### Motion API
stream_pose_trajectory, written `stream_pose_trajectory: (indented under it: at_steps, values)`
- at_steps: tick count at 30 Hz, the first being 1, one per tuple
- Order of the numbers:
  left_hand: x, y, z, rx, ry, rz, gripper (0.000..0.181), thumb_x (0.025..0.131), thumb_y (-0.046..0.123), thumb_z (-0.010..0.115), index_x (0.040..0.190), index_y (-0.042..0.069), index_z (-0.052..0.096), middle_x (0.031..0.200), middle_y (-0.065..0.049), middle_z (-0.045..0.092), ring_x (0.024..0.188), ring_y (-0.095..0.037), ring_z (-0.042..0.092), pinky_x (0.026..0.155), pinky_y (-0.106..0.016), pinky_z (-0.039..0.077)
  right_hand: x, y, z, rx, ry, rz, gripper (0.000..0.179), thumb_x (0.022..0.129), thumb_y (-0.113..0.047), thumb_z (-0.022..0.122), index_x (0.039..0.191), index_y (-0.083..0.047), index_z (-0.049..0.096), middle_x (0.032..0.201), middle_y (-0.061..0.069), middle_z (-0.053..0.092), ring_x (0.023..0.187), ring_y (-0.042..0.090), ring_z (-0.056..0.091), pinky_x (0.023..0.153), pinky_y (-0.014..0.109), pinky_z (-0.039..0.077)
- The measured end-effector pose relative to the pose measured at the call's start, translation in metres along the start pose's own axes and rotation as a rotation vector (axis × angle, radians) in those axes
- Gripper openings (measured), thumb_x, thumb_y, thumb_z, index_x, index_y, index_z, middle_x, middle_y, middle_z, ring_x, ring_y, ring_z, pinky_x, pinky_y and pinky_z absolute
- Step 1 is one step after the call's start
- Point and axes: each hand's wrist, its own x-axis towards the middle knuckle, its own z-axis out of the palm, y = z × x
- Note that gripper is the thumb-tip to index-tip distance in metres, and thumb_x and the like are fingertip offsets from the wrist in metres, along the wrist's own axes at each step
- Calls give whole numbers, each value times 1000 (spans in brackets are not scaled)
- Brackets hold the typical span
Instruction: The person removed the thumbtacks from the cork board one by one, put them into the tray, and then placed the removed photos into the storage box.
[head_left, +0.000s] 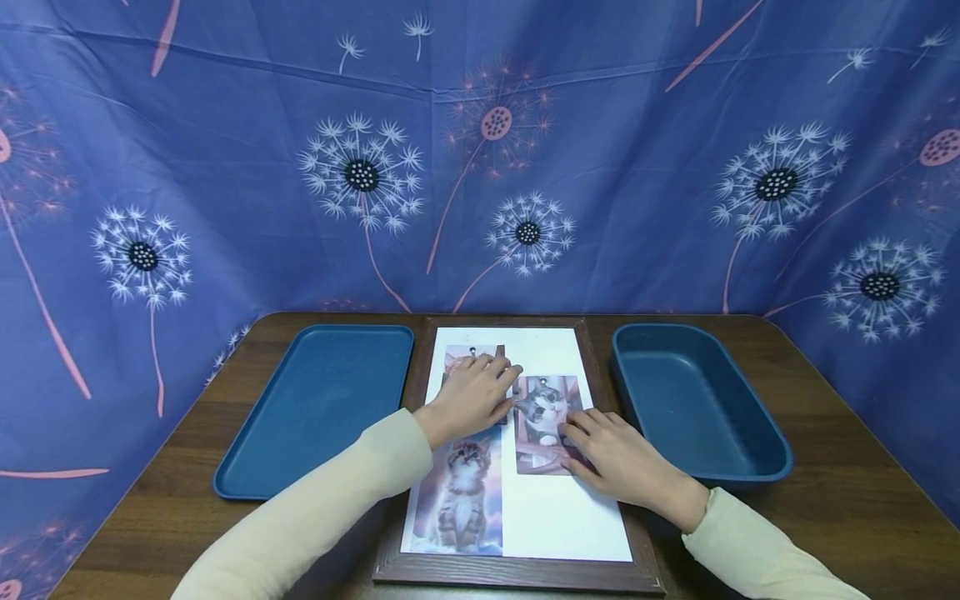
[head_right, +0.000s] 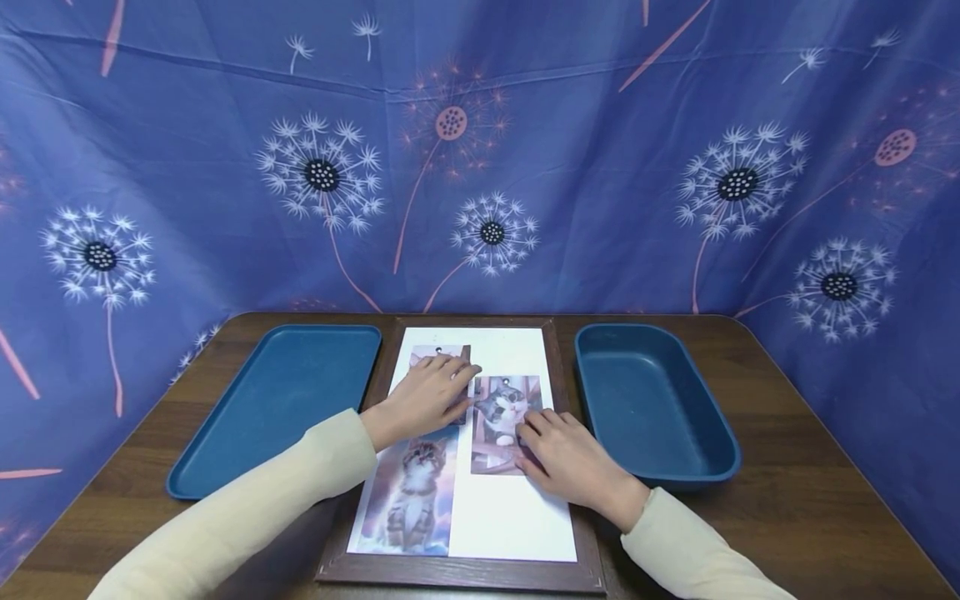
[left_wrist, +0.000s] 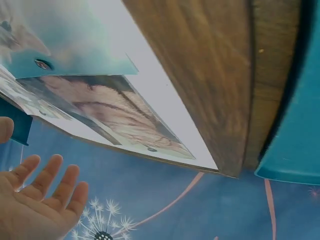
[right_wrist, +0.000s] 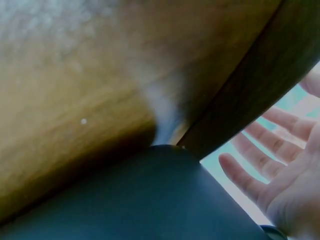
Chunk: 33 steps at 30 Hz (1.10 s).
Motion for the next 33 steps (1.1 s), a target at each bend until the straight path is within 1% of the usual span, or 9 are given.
stream_pose_trajectory:
  at_steps: [6,13,20,27,33]
  values:
    - [10,5,3,0,-8,10,44,93,41,46,130,18,44,121,0,54,110,-19,54,91,-36,45,0,-1,1,-7,-10,2,46,83,-41,61,115,-8,62,114,11,61,105,27,58,88,46,47]
    - [21,10,7,-10,-19,29,42,92,38,50,127,17,46,117,0,56,102,-18,56,86,-33,47,-1,0,1,-13,-23,3,46,83,-41,61,116,-8,62,116,11,60,106,27,57,88,46,47]
    - [33,16,10,-36,-59,17,44,90,36,54,128,17,46,119,0,56,105,-17,56,92,-31,45,-1,0,1,4,-34,9,47,84,-41,61,117,-8,61,116,11,60,107,27,56,88,46,46]
    - [45,17,8,-66,-87,-12,46,88,37,58,129,19,47,121,2,56,108,-18,54,96,-40,42,-1,0,1,10,-29,9,46,83,-40,62,117,-8,61,116,11,59,107,27,56,88,46,46]
    - [54,17,6,-91,-69,-2,44,86,35,61,126,21,49,116,4,58,103,-16,55,87,-32,46,0,0,1,8,-19,2,46,82,-40,62,116,-9,62,115,10,60,106,27,56,88,46,46]
